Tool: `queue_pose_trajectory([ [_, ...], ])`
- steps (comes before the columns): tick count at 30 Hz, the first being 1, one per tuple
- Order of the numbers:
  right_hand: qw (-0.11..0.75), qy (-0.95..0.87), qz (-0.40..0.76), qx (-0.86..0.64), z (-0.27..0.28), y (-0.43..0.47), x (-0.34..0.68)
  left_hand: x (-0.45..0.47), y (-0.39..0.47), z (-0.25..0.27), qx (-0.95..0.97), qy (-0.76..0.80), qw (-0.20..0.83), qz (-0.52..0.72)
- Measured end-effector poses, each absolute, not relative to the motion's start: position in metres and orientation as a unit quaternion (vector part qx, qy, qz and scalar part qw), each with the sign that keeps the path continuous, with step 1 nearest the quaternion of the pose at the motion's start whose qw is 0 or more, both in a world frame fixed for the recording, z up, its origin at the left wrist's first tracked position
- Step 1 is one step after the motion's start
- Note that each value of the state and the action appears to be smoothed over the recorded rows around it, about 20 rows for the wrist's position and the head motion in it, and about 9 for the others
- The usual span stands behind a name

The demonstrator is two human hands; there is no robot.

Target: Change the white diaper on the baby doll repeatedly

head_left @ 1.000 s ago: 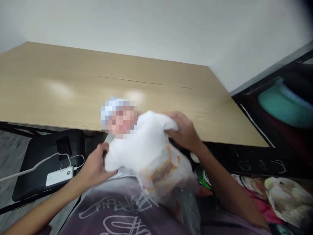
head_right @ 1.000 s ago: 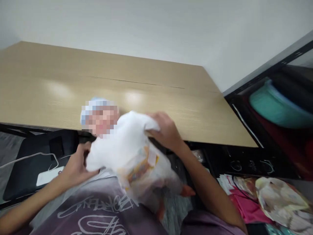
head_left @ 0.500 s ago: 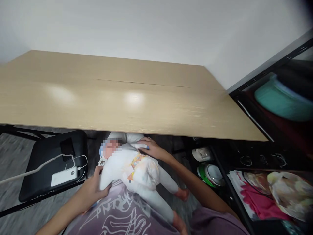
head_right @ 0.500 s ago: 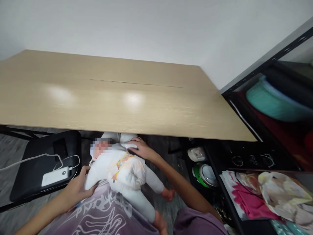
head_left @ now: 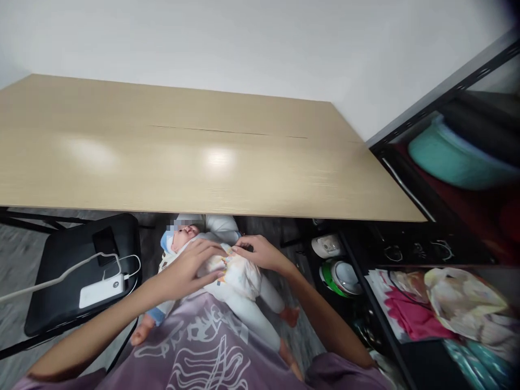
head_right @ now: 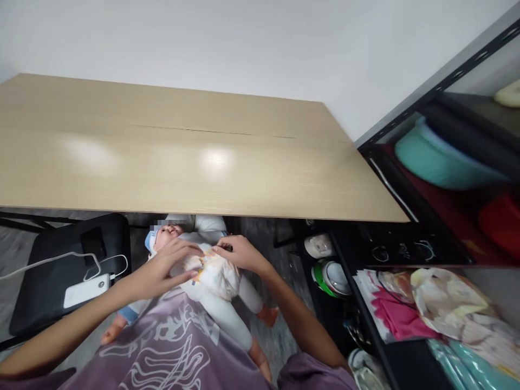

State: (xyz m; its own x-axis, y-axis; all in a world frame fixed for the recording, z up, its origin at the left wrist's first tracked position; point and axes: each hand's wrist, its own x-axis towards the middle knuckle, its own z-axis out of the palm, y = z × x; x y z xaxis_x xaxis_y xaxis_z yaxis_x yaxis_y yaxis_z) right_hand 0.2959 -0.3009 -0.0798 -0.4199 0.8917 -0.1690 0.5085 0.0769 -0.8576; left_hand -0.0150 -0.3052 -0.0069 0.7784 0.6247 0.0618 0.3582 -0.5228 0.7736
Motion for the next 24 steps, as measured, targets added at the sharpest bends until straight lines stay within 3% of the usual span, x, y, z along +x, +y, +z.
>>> queue_pose_trajectory([
  [9, 0.265, -0.669, 0.360, -0.594, -0.115, -0.285, 0.314, 0.002, -0.281, -0.044, 0.844, 0.282, 0.425, 0.169],
  [16, 0.256, -0.779, 0.432, -0.375, -0.067, -0.293, 0.279, -0.008, -0.292, -0.046, 0.816, 0.295, 0.455, 0.199],
  [24, 0.243, -0.785, 0.429, -0.375, -0.061, -0.300, 0.272, -0.007, -0.299, -0.045, 0.828, 0.300, 0.437, 0.181],
])
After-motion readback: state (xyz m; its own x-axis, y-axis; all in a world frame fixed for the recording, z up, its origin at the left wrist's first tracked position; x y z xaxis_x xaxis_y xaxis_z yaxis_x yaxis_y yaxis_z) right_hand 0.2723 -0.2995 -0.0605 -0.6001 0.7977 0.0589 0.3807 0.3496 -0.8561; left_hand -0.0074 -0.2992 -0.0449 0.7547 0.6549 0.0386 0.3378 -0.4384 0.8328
